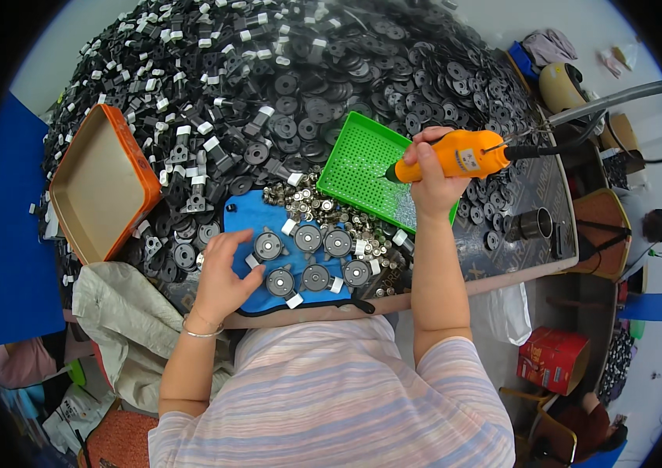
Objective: The worker is sorting small plastic components and using an electric screwdriver to assemble them at a factory workbench.
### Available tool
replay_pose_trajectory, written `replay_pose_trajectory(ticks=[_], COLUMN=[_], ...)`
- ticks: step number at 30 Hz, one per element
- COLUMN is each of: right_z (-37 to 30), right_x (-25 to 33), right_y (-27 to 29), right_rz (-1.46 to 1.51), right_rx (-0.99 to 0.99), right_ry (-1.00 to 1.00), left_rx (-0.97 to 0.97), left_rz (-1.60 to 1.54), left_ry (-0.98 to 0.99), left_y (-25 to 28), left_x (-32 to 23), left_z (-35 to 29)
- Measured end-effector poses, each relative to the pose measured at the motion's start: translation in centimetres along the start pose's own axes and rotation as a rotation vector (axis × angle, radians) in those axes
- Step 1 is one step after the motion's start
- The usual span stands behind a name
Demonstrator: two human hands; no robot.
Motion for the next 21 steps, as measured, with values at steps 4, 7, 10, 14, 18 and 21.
replay_pose_trajectory(ticks=[4, 7, 10, 14, 18, 21], right_z=[-0.12, -0.13, -0.09, -0.07, 0.05, 0.12], right_x=[0.06, 0.13, 0.12, 0.13, 0.13, 0.15], right_y=[-0.06, -0.07, -0.07, -0.04, 0.06, 0.15], right_rz=[-0.033, -0.011, -0.008, -0.007, 0.000, 0.002], right_rx=[0.018, -0.005, -0.005, -0.005, -0.003, 0.000], right_ry=[0.002, 0.001, 0.007, 0.012, 0.018, 0.028], left_rx=[-0.005, -0.010, -0.002, -0.006, 0.003, 0.017], left_rz=[0.011, 0.013, -0.001, 0.017, 0.010, 0.009], left_ry=[0.000, 0.000, 0.010, 0.014, 0.032, 0.040], left_y=[-0.15, -0.30, -0.38, -0.73, -0.84, -0.98], left_x=[-0.26, -0.26, -0.31, -0.15, -0.24, -0.16], left_z=[0.24, 0.32, 0.47, 0.61, 0.78, 0.91])
Point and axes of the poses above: each hand's wrist, its own z-axis towards the middle knuckle, its own y-axis out of the back of the hand, x = y × z, the point moved 2 cm from there along z, towards the middle knuckle, and after that the axes turned 7 degrees about x, right-handed, at the moved point
